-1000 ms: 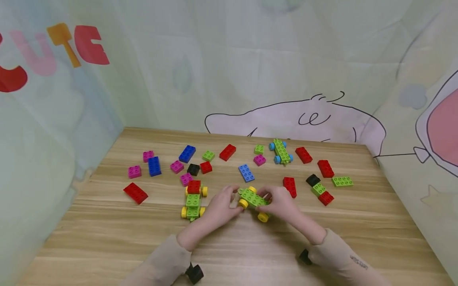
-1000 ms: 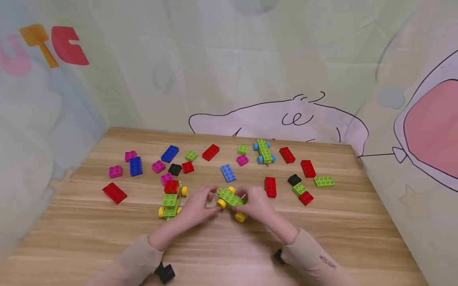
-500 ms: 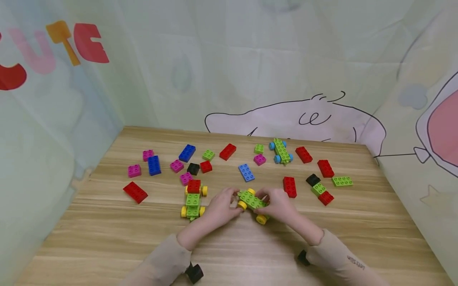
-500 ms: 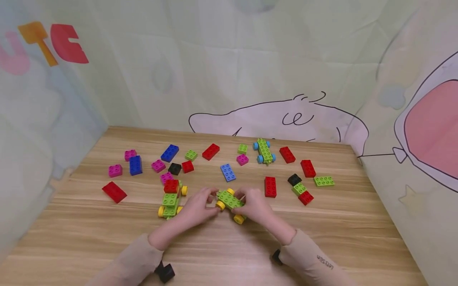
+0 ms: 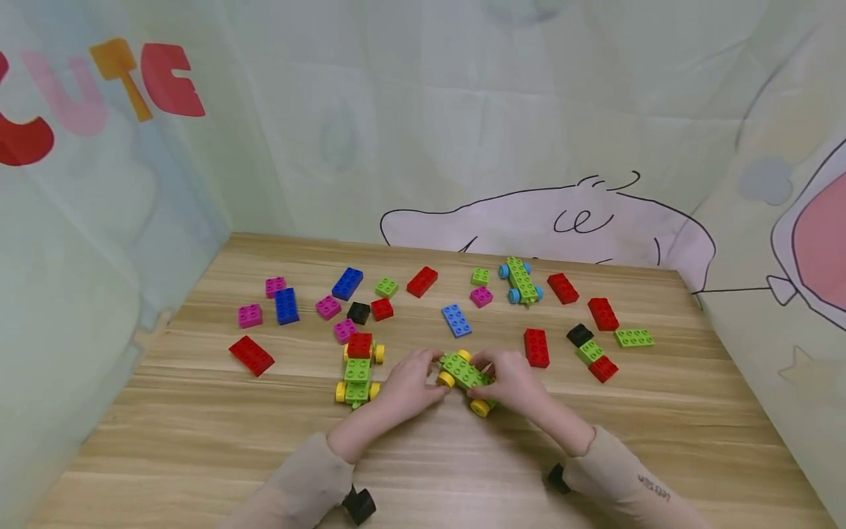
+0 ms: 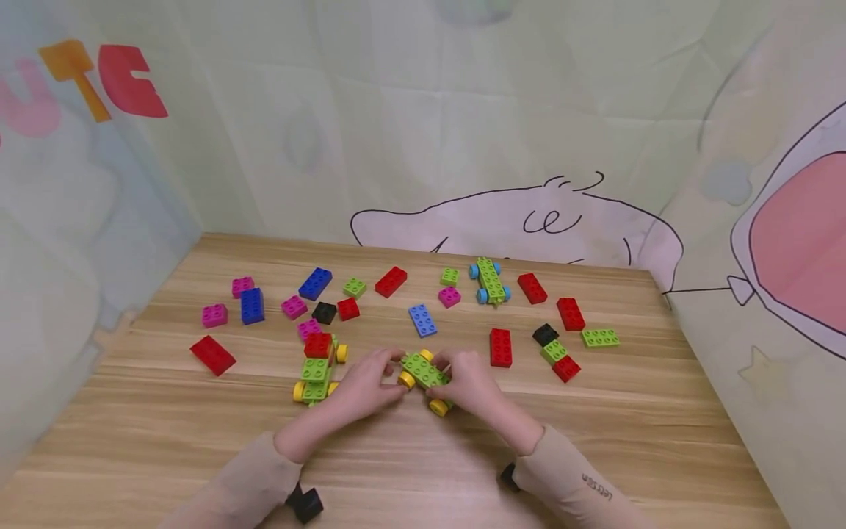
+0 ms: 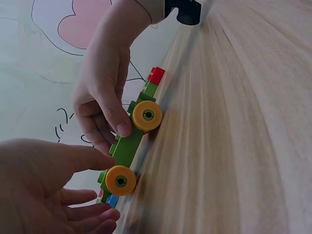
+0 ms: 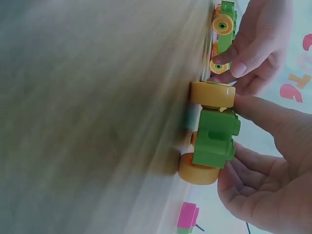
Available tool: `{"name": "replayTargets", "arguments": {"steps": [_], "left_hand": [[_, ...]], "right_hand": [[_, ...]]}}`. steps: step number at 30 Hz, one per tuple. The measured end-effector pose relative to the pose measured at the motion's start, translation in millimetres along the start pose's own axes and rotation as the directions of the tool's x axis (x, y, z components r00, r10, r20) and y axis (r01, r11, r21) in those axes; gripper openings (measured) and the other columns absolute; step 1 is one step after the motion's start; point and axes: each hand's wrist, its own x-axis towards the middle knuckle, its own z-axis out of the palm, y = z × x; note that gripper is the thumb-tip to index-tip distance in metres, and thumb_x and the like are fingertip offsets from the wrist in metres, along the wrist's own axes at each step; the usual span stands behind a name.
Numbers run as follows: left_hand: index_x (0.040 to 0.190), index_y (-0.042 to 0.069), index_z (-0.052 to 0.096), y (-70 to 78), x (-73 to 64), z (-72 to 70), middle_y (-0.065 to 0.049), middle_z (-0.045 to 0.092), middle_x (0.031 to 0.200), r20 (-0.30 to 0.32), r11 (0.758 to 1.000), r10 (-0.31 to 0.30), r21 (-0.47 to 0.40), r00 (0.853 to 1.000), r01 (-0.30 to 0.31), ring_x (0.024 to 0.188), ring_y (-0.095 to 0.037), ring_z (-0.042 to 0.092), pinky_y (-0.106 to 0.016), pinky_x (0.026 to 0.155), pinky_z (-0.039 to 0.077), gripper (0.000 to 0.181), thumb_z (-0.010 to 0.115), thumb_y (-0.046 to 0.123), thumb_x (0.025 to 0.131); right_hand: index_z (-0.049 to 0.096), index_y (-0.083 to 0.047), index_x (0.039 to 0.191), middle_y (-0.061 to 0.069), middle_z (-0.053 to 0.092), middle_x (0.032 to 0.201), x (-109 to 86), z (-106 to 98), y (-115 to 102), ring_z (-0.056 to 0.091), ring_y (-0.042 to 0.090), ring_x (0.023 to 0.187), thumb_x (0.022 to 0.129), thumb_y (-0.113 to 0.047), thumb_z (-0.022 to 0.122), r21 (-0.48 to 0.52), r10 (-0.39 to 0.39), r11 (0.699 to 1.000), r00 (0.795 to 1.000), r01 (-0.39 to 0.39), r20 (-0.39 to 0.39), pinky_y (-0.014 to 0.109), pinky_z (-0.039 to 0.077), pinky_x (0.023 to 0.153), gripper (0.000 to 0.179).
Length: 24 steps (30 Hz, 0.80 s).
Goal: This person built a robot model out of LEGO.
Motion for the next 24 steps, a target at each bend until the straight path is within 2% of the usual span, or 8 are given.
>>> {"name": "replayTargets", "arguments": {"steps": [5, 9, 13, 16, 20, 24], "left_hand": [[0.137, 0.003, 0.051, 0.7, -0.7, -1.4, -0.015, 0.059, 0.126, -0.001, 1.0, -0.014, -0.004, 1.0, 0.014, 0.111, -0.029, 0.06, -0.044, 0.093, 0.053, 0.059, 0.075, 0.019, 0.085], [0.138, 0.004, 0.051, 1.6, -1.6, -3.6, -0.015, 0.059, 0.128, -0.013, 0.999, -0.028, -0.015, 1.0, 0.028, 0.112, -0.03, 0.06, -0.045, 0.093, 0.053, 0.06, 0.075, 0.02, 0.085], [0.139, 0.005, 0.051, 3.2, -3.0, -6.8, -0.015, 0.058, 0.131, -0.019, 0.999, -0.037, -0.013, 0.999, 0.037, 0.114, -0.031, 0.059, -0.047, 0.094, 0.052, 0.061, 0.076, 0.022, 0.085], [0.137, 0.004, 0.052, 4.6, -3.9, -9.5, -0.015, 0.059, 0.13, -0.014, 0.999, -0.034, -0.005, 0.999, 0.034, 0.113, -0.031, 0.06, -0.047, 0.094, 0.052, 0.06, 0.076, 0.022, 0.085], [0.133, 0.003, 0.055, 5.3, -5.1, -11.4, -0.015, 0.062, 0.126, 0.007, 1.0, -0.024, -0.001, 1.0, 0.024, 0.113, -0.031, 0.06, -0.046, 0.094, 0.052, 0.055, 0.076, 0.02, 0.085], [0.131, 0.003, 0.057, 6.1, -5.9, -11.2, -0.015, 0.063, 0.126, 0.035, 1.0, -0.025, -0.012, 0.999, 0.026, 0.116, -0.032, 0.06, -0.046, 0.096, 0.052, 0.052, 0.075, 0.019, 0.086]], "right_hand": [[0.07, -0.006, 0.111, 0.005, 0.072, 0.102, -1.1, -7, 2, 0.065, 0.016, 0.088, 0.077, -0.018, 0.083, -0.018, -0.05, 0.999, 0.998, 0.051, 0.04, 0.03, 0.057, 0.073, 0.039], [0.067, -0.005, 0.117, 0.008, 0.071, 0.111, -1.7, -20, 7, 0.065, 0.021, 0.096, 0.08, -0.021, 0.081, -0.047, -0.157, 0.986, 0.985, 0.161, 0.071, 0.036, 0.057, 0.081, 0.043], [0.063, -0.001, 0.123, 0.013, 0.068, 0.12, 1.0, -40, 16, 0.065, 0.027, 0.104, 0.08, -0.02, 0.08, -0.061, -0.299, 0.949, 0.946, 0.309, 0.128, 0.044, 0.055, 0.089, 0.049], [0.059, 0.0, 0.129, 0.015, 0.064, 0.127, 5.5, -53, 21, 0.062, 0.03, 0.112, 0.081, -0.017, 0.08, -0.032, -0.358, 0.927, 0.908, 0.373, 0.219, 0.048, 0.053, 0.094, 0.055], [0.054, -0.002, 0.135, 0.012, 0.059, 0.137, 13.0, -61, 28, 0.056, 0.031, 0.122, 0.079, -0.015, 0.081, -0.005, -0.366, 0.92, 0.864, 0.392, 0.345, 0.05, 0.049, 0.101, 0.063], [0.053, -0.007, 0.138, 0.007, 0.055, 0.141, 17.7, -59, 33, 0.05, 0.031, 0.13, 0.077, -0.012, 0.082, 0.003, -0.338, 0.929, 0.844, 0.371, 0.417, 0.051, 0.045, 0.105, 0.067]]}}
